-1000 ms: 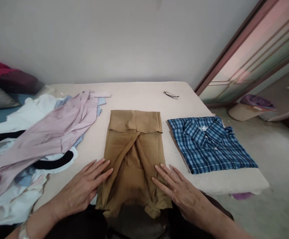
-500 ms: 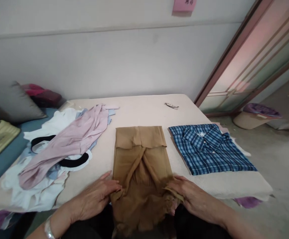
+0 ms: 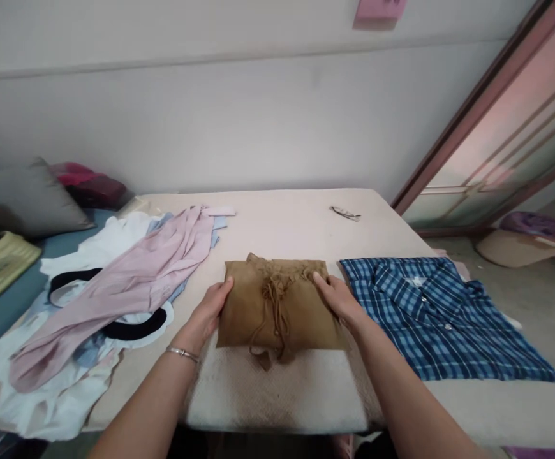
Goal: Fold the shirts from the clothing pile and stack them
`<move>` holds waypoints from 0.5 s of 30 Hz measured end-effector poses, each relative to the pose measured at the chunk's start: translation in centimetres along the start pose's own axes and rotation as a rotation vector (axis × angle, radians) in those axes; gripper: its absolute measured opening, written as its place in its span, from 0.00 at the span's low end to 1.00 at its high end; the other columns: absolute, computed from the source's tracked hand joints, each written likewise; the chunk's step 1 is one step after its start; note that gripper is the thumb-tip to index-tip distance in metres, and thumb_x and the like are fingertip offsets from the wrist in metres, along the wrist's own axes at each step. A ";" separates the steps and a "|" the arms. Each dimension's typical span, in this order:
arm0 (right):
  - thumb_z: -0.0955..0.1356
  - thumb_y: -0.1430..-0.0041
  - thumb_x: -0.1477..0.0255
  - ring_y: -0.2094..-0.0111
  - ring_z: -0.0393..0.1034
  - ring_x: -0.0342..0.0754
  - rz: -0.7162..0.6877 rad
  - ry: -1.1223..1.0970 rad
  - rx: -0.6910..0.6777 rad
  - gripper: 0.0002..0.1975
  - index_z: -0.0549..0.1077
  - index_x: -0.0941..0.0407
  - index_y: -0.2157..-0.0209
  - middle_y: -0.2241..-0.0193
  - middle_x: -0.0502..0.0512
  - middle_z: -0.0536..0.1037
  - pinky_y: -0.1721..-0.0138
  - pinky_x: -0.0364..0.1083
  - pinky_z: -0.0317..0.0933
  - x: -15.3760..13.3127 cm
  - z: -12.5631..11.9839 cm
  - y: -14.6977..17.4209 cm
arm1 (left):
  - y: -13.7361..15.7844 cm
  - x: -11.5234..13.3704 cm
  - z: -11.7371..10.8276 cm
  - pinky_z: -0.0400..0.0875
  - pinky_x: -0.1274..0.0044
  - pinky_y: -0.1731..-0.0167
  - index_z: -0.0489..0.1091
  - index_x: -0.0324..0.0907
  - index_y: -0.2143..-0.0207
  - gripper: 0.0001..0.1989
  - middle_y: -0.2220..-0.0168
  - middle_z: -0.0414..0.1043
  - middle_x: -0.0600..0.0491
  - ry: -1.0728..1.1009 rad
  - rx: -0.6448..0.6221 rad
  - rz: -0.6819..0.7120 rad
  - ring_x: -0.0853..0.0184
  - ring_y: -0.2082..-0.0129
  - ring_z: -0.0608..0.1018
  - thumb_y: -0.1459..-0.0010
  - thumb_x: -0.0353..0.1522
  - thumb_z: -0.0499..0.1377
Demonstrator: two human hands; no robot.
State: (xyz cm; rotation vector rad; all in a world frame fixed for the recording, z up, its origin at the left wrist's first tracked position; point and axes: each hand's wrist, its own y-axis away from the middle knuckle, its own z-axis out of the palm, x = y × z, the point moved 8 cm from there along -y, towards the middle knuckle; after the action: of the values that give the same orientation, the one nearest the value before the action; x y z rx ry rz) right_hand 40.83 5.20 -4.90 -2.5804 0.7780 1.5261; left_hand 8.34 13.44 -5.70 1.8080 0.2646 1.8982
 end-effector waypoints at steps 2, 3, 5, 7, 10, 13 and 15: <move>0.67 0.41 0.51 0.57 0.75 0.58 0.051 0.095 0.008 0.23 0.76 0.58 0.61 0.61 0.64 0.81 0.58 0.50 0.67 1.0 0.4 -0.1 | -0.5 -0.8 0.0 0.73 0.72 0.67 0.76 0.36 0.62 0.25 0.65 0.82 0.42 -0.009 0.019 -0.023 0.59 0.67 0.82 0.51 0.48 0.71; 0.68 0.42 0.55 0.57 0.75 0.57 0.067 0.117 -0.002 0.20 0.76 0.58 0.60 0.61 0.64 0.81 0.58 0.49 0.66 1.1 0.5 0.1 | -0.6 -0.9 0.0 0.73 0.72 0.68 0.76 0.36 0.64 0.23 0.66 0.82 0.43 -0.009 0.035 -0.028 0.59 0.69 0.81 0.52 0.46 0.71; 0.68 0.43 0.60 0.59 0.74 0.56 0.046 0.114 -0.027 0.16 0.76 0.58 0.60 0.62 0.62 0.81 0.58 0.49 0.66 0.6 0.4 0.4 | -0.7 -0.6 0.2 0.72 0.73 0.70 0.75 0.36 0.64 0.21 0.69 0.81 0.46 0.020 0.055 -0.027 0.60 0.71 0.81 0.54 0.42 0.72; 0.65 0.40 0.63 0.60 0.74 0.54 -0.057 0.019 -0.034 0.16 0.76 0.58 0.58 0.62 0.60 0.81 0.58 0.48 0.65 -0.6 0.0 0.5 | -0.6 0.0 0.7 0.72 0.74 0.70 0.75 0.38 0.62 0.20 0.69 0.81 0.48 0.087 0.034 0.004 0.62 0.71 0.80 0.55 0.39 0.71; 0.63 0.37 0.61 0.59 0.73 0.53 -0.218 -0.163 -0.045 0.19 0.74 0.57 0.51 0.60 0.57 0.81 0.58 0.47 0.66 -1.9 -0.5 0.0 | -0.8 0.1 0.8 0.72 0.75 0.68 0.75 0.39 0.60 0.19 0.68 0.81 0.51 0.142 0.036 0.033 0.63 0.70 0.80 0.54 0.38 0.70; 0.63 0.38 0.59 0.60 0.72 0.52 -0.133 -0.089 -0.013 0.20 0.75 0.59 0.55 0.63 0.58 0.80 0.59 0.47 0.65 0.1 -1.0 -1.3 | -1.1 -1.2 0.0 0.71 0.74 0.69 0.73 0.40 0.62 0.18 0.71 0.79 0.52 0.046 0.115 -0.019 0.62 0.71 0.80 0.53 0.40 0.69; 0.63 0.38 0.58 0.62 0.73 0.52 -0.036 0.026 -0.007 0.20 0.76 0.60 0.59 0.65 0.59 0.80 0.60 0.47 0.64 1.8 -1.3 -1.9 | -1.3 -2.0 -0.1 0.71 0.73 0.69 0.72 0.40 0.64 0.19 0.72 0.78 0.52 -0.036 0.125 -0.045 0.61 0.70 0.80 0.53 0.43 0.69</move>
State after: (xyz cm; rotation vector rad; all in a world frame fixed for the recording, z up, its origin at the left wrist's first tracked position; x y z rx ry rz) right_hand 43.39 5.78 -6.17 -2.6097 0.7250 1.4916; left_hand 8.48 13.58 -8.08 1.8990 0.4165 1.8533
